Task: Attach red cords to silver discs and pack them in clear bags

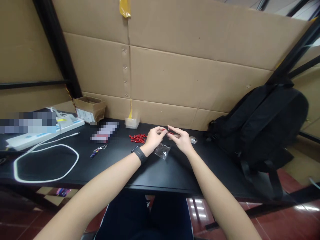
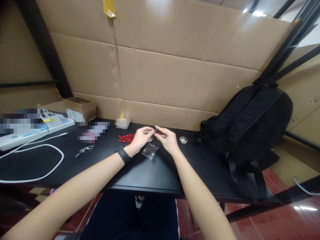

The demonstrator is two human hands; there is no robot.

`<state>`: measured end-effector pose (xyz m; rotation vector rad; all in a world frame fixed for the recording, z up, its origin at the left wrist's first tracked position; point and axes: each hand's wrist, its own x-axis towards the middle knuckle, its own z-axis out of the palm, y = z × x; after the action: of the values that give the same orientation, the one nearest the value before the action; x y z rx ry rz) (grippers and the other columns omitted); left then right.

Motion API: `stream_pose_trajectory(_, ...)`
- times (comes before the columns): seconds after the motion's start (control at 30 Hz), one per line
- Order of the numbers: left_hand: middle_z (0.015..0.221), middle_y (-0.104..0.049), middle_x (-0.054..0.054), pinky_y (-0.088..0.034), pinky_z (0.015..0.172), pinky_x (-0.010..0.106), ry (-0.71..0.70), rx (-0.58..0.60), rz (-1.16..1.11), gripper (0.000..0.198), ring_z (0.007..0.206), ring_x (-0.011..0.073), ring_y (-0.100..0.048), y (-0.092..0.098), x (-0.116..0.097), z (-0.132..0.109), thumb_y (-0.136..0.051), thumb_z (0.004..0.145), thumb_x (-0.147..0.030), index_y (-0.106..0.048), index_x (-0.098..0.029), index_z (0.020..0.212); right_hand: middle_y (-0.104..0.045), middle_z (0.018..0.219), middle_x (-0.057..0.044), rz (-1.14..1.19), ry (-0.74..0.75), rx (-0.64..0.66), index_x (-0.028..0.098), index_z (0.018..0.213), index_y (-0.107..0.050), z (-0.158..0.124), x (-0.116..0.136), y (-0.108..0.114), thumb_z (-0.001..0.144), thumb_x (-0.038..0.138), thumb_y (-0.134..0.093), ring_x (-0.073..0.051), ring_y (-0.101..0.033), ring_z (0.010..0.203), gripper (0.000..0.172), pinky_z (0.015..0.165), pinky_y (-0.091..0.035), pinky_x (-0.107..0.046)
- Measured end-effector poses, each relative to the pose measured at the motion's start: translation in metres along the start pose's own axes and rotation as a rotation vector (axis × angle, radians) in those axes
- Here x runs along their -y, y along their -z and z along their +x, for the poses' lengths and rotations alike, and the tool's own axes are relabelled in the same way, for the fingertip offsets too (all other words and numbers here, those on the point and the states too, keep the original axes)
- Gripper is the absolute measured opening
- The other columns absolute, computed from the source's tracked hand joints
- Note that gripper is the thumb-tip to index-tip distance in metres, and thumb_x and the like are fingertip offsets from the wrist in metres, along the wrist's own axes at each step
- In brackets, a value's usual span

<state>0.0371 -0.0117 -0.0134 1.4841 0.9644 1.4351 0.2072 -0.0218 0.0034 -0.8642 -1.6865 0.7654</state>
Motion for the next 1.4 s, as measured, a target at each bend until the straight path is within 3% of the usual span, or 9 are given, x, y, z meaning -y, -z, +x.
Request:
stream_pose_trajectory(0.13, 0.091, -0.075, 0.01, -0.055, 0.063, 0.024, -0.007, -0.011, -0.086, 0.025, 0.076, 0.0179, -0.071, -0.001, -0.001, 0.0, -0.069, 0.085, -0.038, -0.069, -0.015, 0.095, -0.062, 0.135, -0.007, 0.093, -0.041, 0.026, 0.026, 0.128, -0.068, -0.001, 0.0, -0.004, 0.078, 0.044, -0.077, -0.023, -0.074, 0.091, 0.054, 0.081, -0.065, -0.038)
stream_pose_trajectory(0.37, 0.093, -0.076, 0.009, -0.054, 0.063, 0.025, -0.026, -0.018, -0.021, 0.027, 0.08, 0.02, -0.072, -0.001, 0.002, 0.001, -0.067, 0.085, -0.042, -0.07, -0.017, 0.096, -0.059, 0.137, -0.008, 0.092, 0.001, 0.054, 0.025, 0.13, -0.066, -0.001, -0.003, -0.001, 0.067, 0.038, -0.086, -0.02, -0.073, 0.093, 0.068, 0.096, -0.059, -0.036)
stream_pose_trajectory(0.6, 0.101, -0.075, 0.007, -0.054, 0.08, 0.028, -0.193, 0.073, 0.356, 0.026, 0.092, 0.0191, -0.07, 0.017, -0.027, -0.003, -0.065, 0.081, -0.021, -0.067, -0.02, 0.107, -0.067, 0.125, -0.009, 0.017, -0.04, 0.031, 0.023, 0.129, -0.066, 0.0, 0.005, 0.004, 0.07, 0.04, -0.084, -0.021, -0.073, 0.09, 0.064, 0.091, -0.061, -0.039)
stream_pose_trajectory(0.67, 0.096, -0.075, 0.005, -0.053, 0.078, 0.027, -0.233, 0.189, 0.464, 0.03, 0.084, 0.0176, -0.07, 0.025, -0.037, -0.006, -0.061, 0.08, -0.016, -0.065, -0.019, 0.109, -0.067, 0.124, -0.009, -0.045, -0.029, 0.016, 0.024, 0.128, -0.067, 0.001, 0.011, 0.012, 0.071, 0.041, -0.083, -0.022, -0.072, 0.094, 0.062, 0.092, -0.06, -0.039)
stream_pose_trajectory(0.8, 0.086, -0.076, 0.002, -0.051, 0.073, 0.024, -0.257, 0.729, 0.622, 0.018, 0.077, 0.0166, -0.07, 0.033, -0.046, -0.014, -0.057, 0.083, -0.019, -0.071, -0.022, 0.094, -0.069, 0.121, -0.008, -0.121, -0.002, 0.049, 0.024, 0.125, -0.069, 0.001, 0.016, 0.034, 0.071, 0.04, -0.082, -0.022, -0.07, 0.1, 0.058, 0.096, -0.058, -0.04)
stream_pose_trajectory(0.9, 0.092, -0.076, 0.001, -0.05, 0.08, 0.025, -0.298, 0.893, 0.693, 0.025, 0.083, 0.0179, -0.07, 0.03, -0.043, -0.023, -0.056, 0.085, -0.017, -0.074, -0.027, 0.1, -0.072, 0.111, -0.009, -0.196, -0.016, 0.043, 0.022, 0.129, -0.065, 0.001, 0.015, 0.051, 0.07, 0.038, -0.083, -0.021, -0.071, 0.093, 0.065, 0.088, -0.059, -0.038)
stream_pose_trajectory(1.03, 0.121, -0.069, 0.001, -0.045, 0.1, 0.029, -0.361, 0.908, 0.756, 0.041, 0.114, 0.0209, -0.063, 0.021, -0.037, -0.035, -0.054, 0.088, -0.019, -0.068, -0.035, 0.123, -0.076, 0.095, -0.009, -0.367, -0.024, 0.047, 0.018, 0.118, -0.071, 0.0, 0.018, 0.062, 0.065, 0.041, -0.085, -0.021, -0.07, 0.08, 0.059, 0.073, -0.058, -0.033)
stream_pose_trajectory(1.13, 0.13, -0.062, 0.003, -0.043, 0.104, 0.032, -0.357, 0.864, 0.882, 0.042, 0.12, 0.0232, -0.058, 0.016, -0.033, -0.042, -0.052, 0.092, -0.025, -0.064, -0.037, 0.13, -0.076, 0.081, -0.006, -0.562, -0.038, 0.097, 0.018, 0.103, -0.078, -0.002, 0.027, 0.062, 0.066, 0.043, -0.084, -0.019, -0.067, 0.07, 0.045, 0.066, -0.053, -0.031)
stream_pose_trajectory(1.4, 0.149, -0.048, 0.01, -0.032, 0.111, 0.054, -0.306, 0.807, 1.078, 0.048, 0.137, 0.037, -0.042, 0.013, -0.024, -0.042, -0.053, 0.092, -0.041, -0.055, -0.035, 0.14, -0.075, 0.074, -0.003, -0.793, -0.019, 0.324, 0.02, 0.091, -0.08, -0.008, 0.043, 0.055, 0.07, 0.036, -0.079, -0.017, -0.064, 0.065, 0.026, 0.062, -0.045, -0.026)
